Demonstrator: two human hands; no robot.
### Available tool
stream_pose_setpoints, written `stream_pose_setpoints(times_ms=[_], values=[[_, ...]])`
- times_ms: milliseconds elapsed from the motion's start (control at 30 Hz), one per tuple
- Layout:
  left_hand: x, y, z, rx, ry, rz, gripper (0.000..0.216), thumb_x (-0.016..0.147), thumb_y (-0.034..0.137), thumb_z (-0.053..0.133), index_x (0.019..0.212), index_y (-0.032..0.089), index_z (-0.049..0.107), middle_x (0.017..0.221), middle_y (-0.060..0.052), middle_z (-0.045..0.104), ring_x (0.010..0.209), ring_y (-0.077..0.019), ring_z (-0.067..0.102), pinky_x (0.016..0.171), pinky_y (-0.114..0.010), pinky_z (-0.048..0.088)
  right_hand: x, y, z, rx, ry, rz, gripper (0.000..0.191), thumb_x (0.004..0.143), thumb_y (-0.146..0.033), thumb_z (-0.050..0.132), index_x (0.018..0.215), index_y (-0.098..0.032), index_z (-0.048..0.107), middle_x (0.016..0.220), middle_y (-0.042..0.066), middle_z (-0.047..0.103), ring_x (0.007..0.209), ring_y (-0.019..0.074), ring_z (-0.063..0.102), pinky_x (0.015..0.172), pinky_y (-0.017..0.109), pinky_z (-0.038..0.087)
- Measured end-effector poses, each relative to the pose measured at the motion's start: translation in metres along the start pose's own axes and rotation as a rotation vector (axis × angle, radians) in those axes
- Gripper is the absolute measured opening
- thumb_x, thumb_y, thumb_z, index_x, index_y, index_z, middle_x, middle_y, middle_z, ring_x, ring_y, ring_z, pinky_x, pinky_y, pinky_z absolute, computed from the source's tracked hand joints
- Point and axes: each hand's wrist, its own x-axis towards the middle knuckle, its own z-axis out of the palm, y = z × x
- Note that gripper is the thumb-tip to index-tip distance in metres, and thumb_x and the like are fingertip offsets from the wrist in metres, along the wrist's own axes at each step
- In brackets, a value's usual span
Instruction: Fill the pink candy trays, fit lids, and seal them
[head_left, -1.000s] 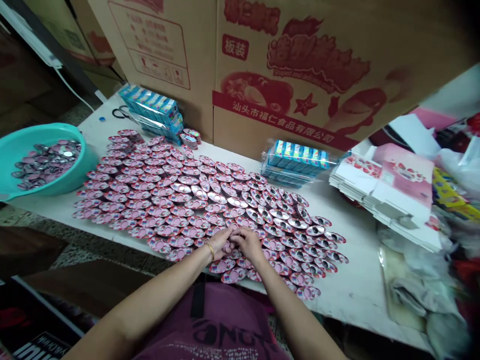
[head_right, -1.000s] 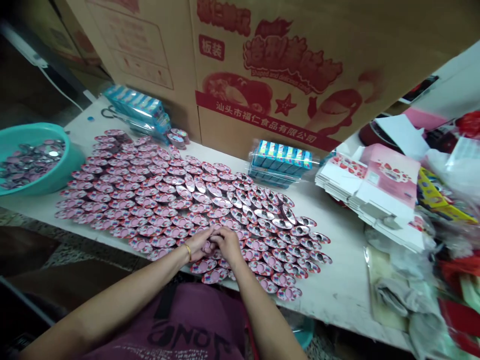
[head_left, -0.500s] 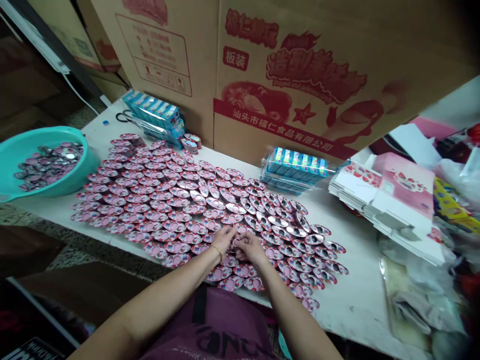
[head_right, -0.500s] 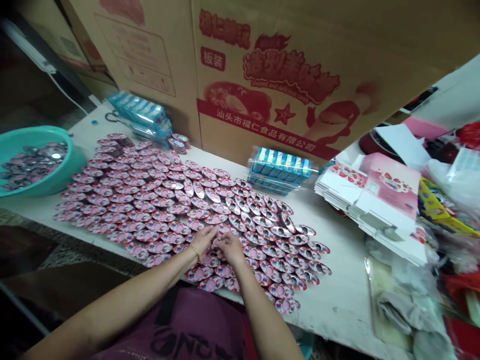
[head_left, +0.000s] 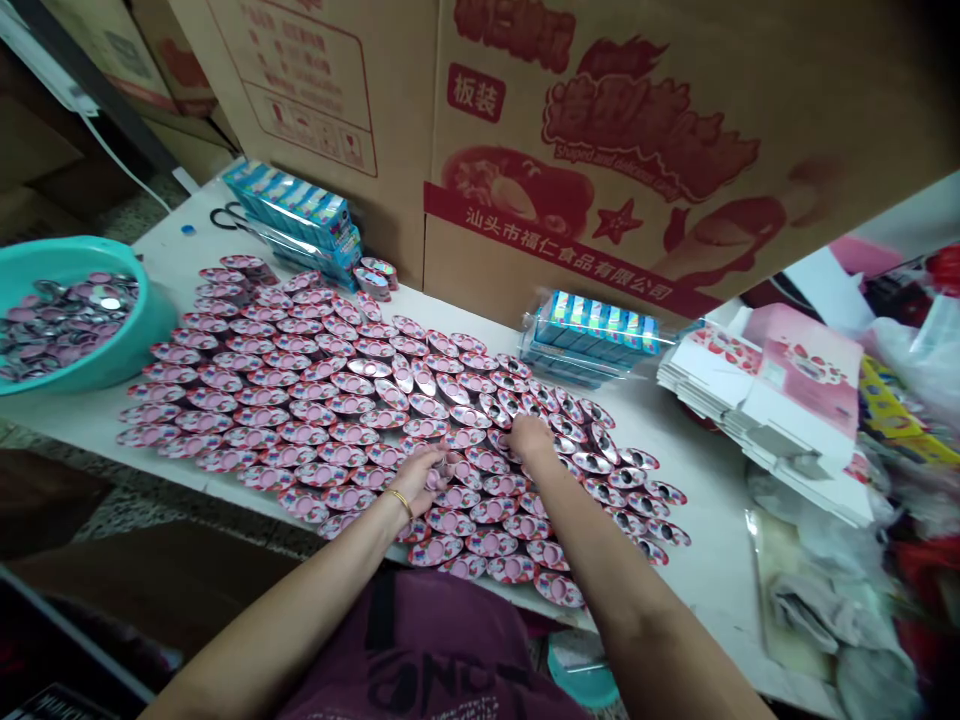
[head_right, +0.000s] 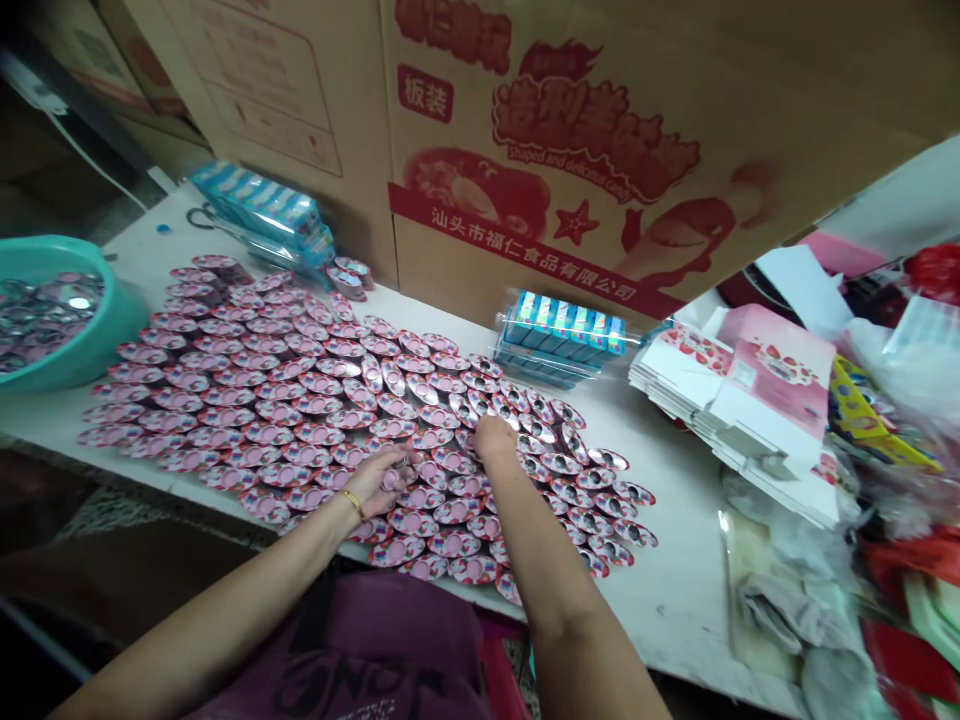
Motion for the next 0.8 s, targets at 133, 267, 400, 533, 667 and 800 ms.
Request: stream_pose_setpoints(times_ms=[133,267,400,533,667,800], values=[[0.001,0.007,-0.003,0.085,0.004,0.043,0.020,0.066,0.014,0.052,0.086,0.015,0.049,0.071,-0.003,0.058,0.047,-0.0052,0.049,0.034,-0.012,0.026,-0.002,0.011,0.001,-0.039,-0.022,-0.056,0.036,0.066,-0.032,0.058,0.098,-0.017,0.054,0.095,0.012,0.059,0.089,0.0230,0.056,0.069,0.029,0.042],[0.010,-0.003,0.007,0.579,-0.018,0.153,0.022,0.071,0.021,0.047,0.092,0.016,0.051,0.064,0.000,0.056,0.045,-0.0069,0.047,0.037,-0.015,0.029,-0.006,0.015,0.006,-0.010,-0.012,-0.027,0.036,0.068,-0.035,0.054,0.100,-0.018,0.051,0.096,0.011,0.059,0.088,0.0234,0.056,0.069,0.030,0.042],[0.026,-0.015,0.032,1.426,-0.201,0.501,0.032,0.073,0.020,0.044,0.104,0.019,0.053,0.083,-0.006,0.062,0.075,-0.0166,0.057,0.064,-0.026,0.042,-0.003,0.007,0.010,0.030,0.018,0.012,0.044,0.070,-0.042,0.052,0.106,-0.017,0.047,0.097,0.013,0.059,0.090,0.0246,0.055,0.070,0.032,0.042],[0.039,-0.017,0.056,1.932,-0.220,0.548,0.047,0.076,0.018,0.039,0.122,0.016,0.037,0.088,-0.015,0.061,0.079,-0.0247,0.057,0.067,-0.034,0.041,0.001,0.007,0.011,0.045,0.009,0.014,0.045,0.069,-0.039,0.053,0.108,-0.017,0.045,0.095,0.013,0.059,0.089,0.0251,0.056,0.069,0.032,0.042],[0.044,-0.017,0.065,2.027,-0.287,0.536,0.051,0.073,0.014,0.042,0.123,0.013,0.035,0.087,-0.018,0.060,0.080,-0.0280,0.057,0.067,-0.037,0.040,-0.004,0.011,0.018,0.048,0.036,-0.007,0.041,0.073,-0.034,0.049,0.110,-0.017,0.042,0.093,0.013,0.060,0.087,0.0240,0.057,0.068,0.031,0.042],[0.048,-0.023,0.066,1.913,-0.262,0.445,0.052,0.069,0.012,0.048,0.120,0.011,0.038,0.086,-0.020,0.059,0.083,-0.0301,0.055,0.073,-0.041,0.037,-0.008,0.010,0.028,0.083,0.048,0.032,0.041,0.076,-0.037,0.046,0.112,-0.017,0.040,0.092,0.013,0.060,0.088,0.0234,0.056,0.070,0.031,0.041]])
